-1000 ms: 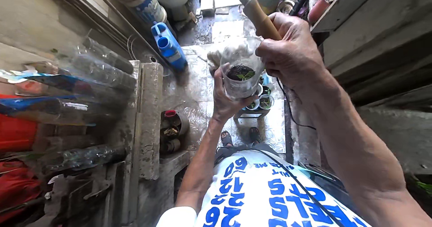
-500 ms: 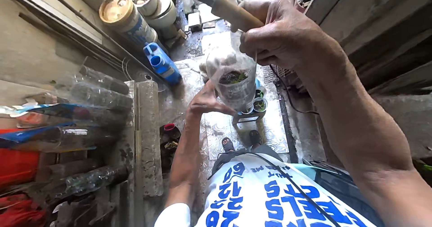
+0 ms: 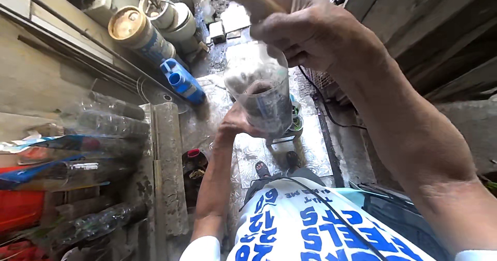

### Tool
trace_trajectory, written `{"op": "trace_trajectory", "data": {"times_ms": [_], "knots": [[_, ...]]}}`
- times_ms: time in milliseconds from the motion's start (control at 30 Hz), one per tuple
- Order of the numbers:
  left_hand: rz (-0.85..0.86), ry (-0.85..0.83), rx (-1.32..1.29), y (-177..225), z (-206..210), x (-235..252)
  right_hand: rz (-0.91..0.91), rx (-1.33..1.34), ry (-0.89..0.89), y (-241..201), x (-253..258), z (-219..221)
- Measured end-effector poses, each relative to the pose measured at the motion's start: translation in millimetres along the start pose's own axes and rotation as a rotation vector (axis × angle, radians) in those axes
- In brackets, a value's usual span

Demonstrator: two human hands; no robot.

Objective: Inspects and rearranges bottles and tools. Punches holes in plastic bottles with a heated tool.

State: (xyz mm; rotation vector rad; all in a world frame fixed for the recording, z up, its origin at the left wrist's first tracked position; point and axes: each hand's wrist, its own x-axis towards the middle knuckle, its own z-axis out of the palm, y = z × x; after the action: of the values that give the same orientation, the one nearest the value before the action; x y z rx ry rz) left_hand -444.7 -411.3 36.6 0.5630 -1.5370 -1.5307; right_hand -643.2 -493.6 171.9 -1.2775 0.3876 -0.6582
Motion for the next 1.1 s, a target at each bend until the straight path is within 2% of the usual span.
{"op": "trace_trajectory", "data": {"times_ms": [67, 133, 233, 333, 400, 500, 700, 867, 1100], "knots": [[0.012, 0.128, 0.029, -4.9, -5.3, -9.2, -0.048, -0.02, 0.15, 0.2, -10.5, -7.7], [-0.033, 0.372, 0.079, 9.4, 0.2, -19.1, -0.078, -0.077, 0.314, 8.7, -30.4, -12.8], [-0.044, 0.664, 0.013, 24.4, -2.3, -20.6, -0.042, -0.144, 0.541, 40.8, -68.8, -11.4], [-0.022, 0.885, 0.077, 28.3, -17.4, -12.4, 0.039, -0.255, 0.629, 83.9, -108.5, -0.6], [0.107, 0.87, 0.085, 22.9, -40.5, -8.4, 0.079, -0.353, 0.632, 108.3, -124.9, 7.4], [0.161, 0.951, 0.154, 26.2, -57.7, -0.6, 0.122, -0.469, 0.597, 127.3, -135.8, 22.0], [0.217, 0.957, 0.229, 38.0, -58.7, 6.3, 0.086, -0.577, 0.523, 142.1, -132.8, 33.1], [0.263, 0.934, 0.249, 33.4, -61.0, 4.3, 0.06, -0.588, 0.49, 140.3, -122.4, 39.5], [0.276, 1.011, 0.222, 22.4, -53.0, 0.5, 0.048, -0.613, 0.477, 139.7, -111.7, 41.8]]}}
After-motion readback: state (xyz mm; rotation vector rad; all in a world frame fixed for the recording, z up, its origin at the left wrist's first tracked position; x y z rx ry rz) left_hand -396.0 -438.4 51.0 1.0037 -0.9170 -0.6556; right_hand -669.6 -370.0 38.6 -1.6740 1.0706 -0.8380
